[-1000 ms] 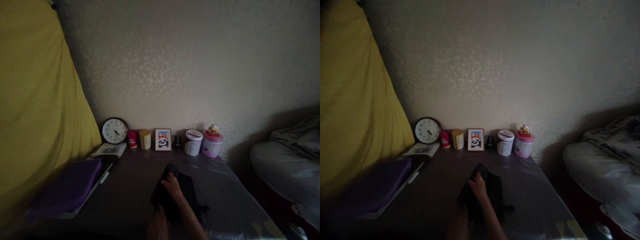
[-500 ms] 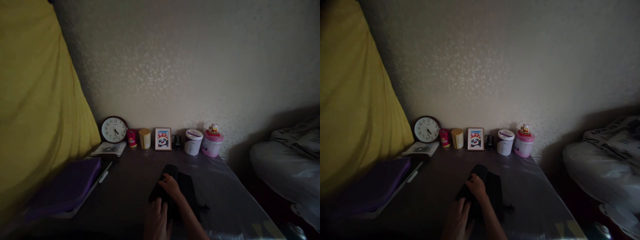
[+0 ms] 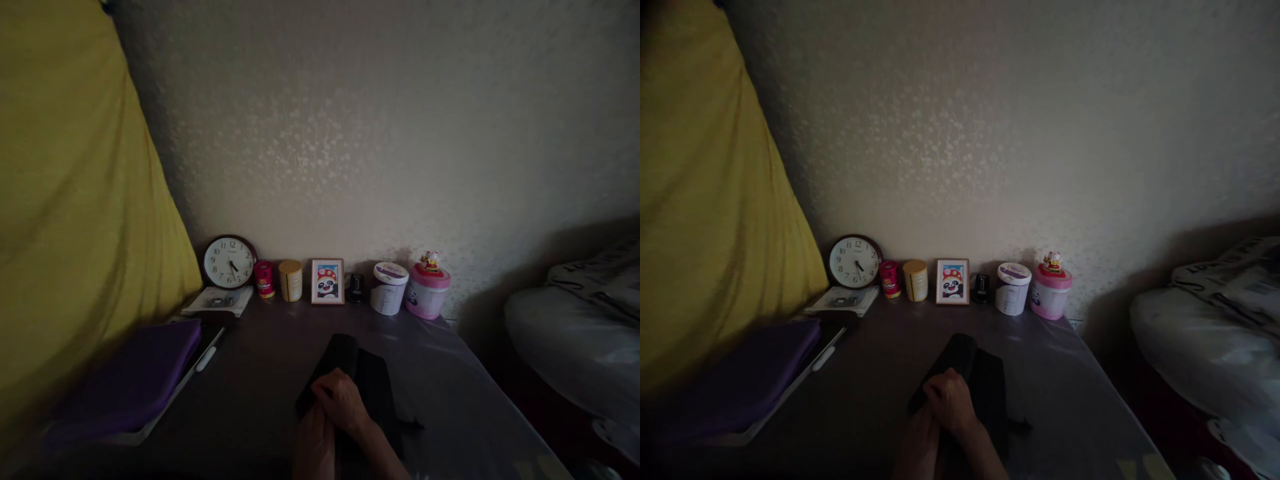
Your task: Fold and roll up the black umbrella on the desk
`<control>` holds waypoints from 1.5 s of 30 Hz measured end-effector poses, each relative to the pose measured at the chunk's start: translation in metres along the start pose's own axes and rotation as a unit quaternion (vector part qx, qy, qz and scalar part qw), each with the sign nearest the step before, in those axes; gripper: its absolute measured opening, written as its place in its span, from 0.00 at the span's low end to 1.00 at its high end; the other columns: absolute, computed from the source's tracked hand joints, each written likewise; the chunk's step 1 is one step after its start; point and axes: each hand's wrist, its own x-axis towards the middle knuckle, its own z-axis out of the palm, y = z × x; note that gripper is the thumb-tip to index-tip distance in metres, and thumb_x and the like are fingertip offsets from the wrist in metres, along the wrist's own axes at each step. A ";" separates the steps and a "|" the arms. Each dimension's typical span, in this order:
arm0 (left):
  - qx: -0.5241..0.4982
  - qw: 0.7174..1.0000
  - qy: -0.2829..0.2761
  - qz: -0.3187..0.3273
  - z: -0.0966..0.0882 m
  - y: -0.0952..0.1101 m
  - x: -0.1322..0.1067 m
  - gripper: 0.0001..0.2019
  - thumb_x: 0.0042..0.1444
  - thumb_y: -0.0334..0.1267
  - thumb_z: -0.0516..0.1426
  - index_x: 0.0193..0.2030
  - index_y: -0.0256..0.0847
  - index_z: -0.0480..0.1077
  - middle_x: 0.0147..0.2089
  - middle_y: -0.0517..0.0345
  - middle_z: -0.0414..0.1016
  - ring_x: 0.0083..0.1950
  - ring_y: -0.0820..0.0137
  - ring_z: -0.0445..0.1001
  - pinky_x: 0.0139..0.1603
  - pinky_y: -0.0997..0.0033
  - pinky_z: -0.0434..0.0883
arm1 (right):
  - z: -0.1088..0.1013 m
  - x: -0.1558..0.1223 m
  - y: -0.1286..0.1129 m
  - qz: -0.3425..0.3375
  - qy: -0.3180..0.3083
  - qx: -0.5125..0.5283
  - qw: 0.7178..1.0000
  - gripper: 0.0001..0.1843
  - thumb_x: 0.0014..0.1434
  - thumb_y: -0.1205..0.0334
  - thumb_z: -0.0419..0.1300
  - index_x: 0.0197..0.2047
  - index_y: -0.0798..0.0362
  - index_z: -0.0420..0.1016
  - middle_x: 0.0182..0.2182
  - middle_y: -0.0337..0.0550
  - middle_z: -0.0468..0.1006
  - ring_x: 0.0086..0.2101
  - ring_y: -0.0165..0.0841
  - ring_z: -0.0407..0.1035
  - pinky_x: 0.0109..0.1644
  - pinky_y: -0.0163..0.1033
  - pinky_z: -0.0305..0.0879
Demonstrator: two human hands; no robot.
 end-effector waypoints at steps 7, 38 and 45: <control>0.039 0.995 -0.075 -0.053 -0.013 0.008 0.001 0.30 0.47 0.25 0.49 0.60 0.37 0.57 0.58 0.46 0.64 0.55 0.61 0.64 0.53 0.61 0.65 | 0.000 -0.003 0.025 -0.085 0.029 -0.004 0.996 0.15 0.62 0.65 0.47 0.36 0.48 0.75 0.37 0.37 0.78 0.50 0.33 0.62 0.59 0.45 0.45; -0.053 0.934 -0.294 -0.196 -0.061 0.031 0.023 0.37 0.49 0.20 0.42 0.65 0.44 0.35 0.65 0.43 0.50 0.47 0.67 0.72 0.42 0.69 0.69 | -0.026 0.043 0.109 0.182 0.158 -0.042 0.970 0.20 0.58 0.63 0.46 0.49 0.62 0.69 0.48 0.55 0.71 0.50 0.39 0.64 0.54 0.43 0.57; -0.077 0.953 -0.244 -0.160 -0.071 0.032 0.017 0.32 0.54 0.25 0.42 0.65 0.39 0.34 0.64 0.39 0.51 0.45 0.66 0.73 0.40 0.70 0.70 | -0.047 -0.029 0.129 0.311 0.182 0.011 0.933 0.19 0.54 0.57 0.48 0.41 0.55 0.74 0.38 0.50 0.78 0.41 0.40 0.71 0.45 0.40 0.64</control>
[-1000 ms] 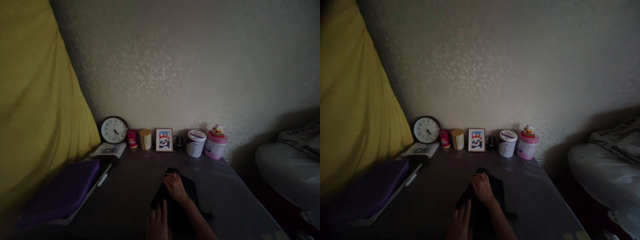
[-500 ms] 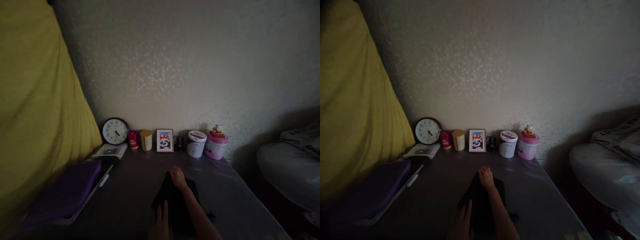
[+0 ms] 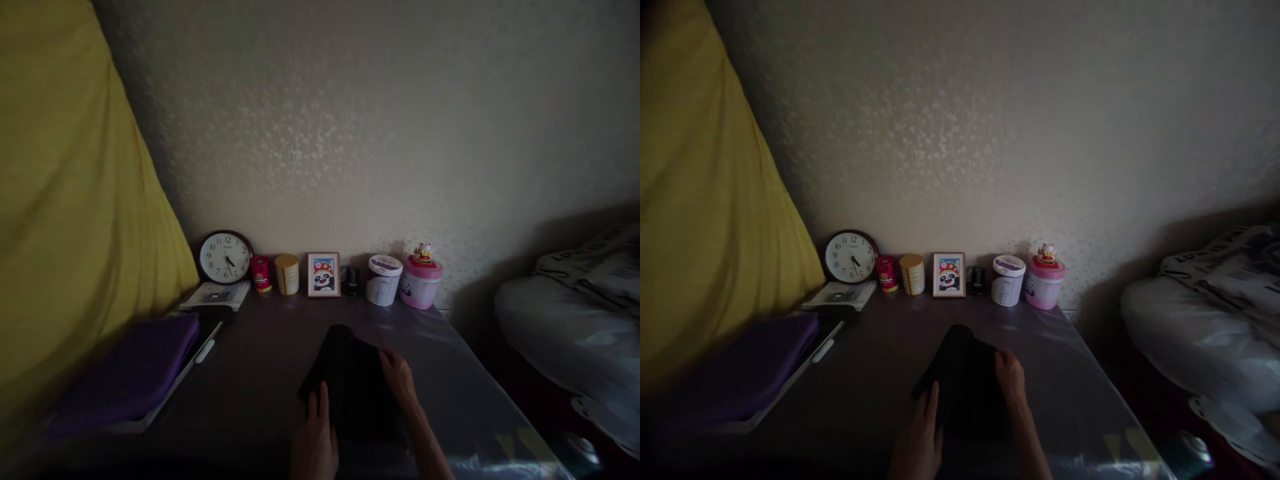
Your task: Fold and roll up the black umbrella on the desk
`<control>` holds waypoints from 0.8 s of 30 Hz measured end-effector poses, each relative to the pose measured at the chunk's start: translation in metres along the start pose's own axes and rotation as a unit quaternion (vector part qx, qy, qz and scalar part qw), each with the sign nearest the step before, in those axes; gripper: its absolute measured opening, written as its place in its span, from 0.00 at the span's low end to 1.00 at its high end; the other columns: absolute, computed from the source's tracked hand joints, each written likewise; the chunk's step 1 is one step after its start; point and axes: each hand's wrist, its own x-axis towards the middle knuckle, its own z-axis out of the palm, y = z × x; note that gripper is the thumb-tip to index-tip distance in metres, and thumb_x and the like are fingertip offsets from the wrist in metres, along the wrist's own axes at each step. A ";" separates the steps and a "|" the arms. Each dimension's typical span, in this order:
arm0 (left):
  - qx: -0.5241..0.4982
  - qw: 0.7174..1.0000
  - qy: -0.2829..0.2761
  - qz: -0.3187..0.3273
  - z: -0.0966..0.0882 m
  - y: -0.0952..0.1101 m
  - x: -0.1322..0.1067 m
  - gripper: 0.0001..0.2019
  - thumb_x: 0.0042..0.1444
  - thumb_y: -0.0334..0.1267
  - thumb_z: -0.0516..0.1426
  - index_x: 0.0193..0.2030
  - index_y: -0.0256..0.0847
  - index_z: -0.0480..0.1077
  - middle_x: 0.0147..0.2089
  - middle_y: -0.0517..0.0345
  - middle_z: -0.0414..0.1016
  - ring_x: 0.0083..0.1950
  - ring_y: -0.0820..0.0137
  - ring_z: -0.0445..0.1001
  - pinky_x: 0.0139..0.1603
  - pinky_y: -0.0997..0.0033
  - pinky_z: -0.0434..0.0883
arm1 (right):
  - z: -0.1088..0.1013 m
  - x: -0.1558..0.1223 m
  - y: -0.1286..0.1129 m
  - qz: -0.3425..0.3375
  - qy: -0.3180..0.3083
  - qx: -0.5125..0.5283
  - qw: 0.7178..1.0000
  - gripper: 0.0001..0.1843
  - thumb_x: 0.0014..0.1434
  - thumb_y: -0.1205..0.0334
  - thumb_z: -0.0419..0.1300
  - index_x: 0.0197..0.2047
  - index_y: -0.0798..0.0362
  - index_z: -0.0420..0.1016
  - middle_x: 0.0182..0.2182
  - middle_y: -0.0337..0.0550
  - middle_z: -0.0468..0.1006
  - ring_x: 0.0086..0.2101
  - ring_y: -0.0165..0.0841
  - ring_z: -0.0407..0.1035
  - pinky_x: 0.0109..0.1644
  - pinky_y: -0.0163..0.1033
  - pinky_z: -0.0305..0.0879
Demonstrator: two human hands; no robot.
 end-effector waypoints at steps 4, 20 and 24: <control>-0.001 1.000 -0.005 -0.006 -0.007 0.003 -0.002 0.32 0.54 0.25 0.42 0.65 0.40 0.35 0.65 0.40 0.51 0.46 0.67 0.73 0.41 0.70 0.70 | -0.004 -0.017 0.005 0.010 -0.010 0.031 0.999 0.19 0.54 0.53 0.48 0.40 0.52 0.74 0.36 0.47 0.78 0.39 0.40 0.72 0.42 0.40 0.65; 0.016 1.000 -0.001 -0.016 -0.004 0.004 -0.003 0.32 0.55 0.26 0.43 0.65 0.41 0.35 0.65 0.40 0.51 0.43 0.69 0.74 0.37 0.74 0.70 | -0.001 -0.032 -0.001 0.016 -0.014 0.112 0.993 0.22 0.49 0.47 0.51 0.38 0.55 0.75 0.33 0.49 0.78 0.37 0.41 0.72 0.38 0.40 0.66; 0.014 1.000 0.003 -0.007 -0.001 0.002 -0.002 0.33 0.53 0.24 0.43 0.65 0.40 0.35 0.64 0.40 0.51 0.44 0.69 0.74 0.40 0.73 0.70 | 0.004 -0.029 -0.024 -0.024 -0.031 0.176 0.984 0.24 0.50 0.47 0.51 0.41 0.57 0.73 0.34 0.48 0.78 0.37 0.39 0.72 0.37 0.39 0.67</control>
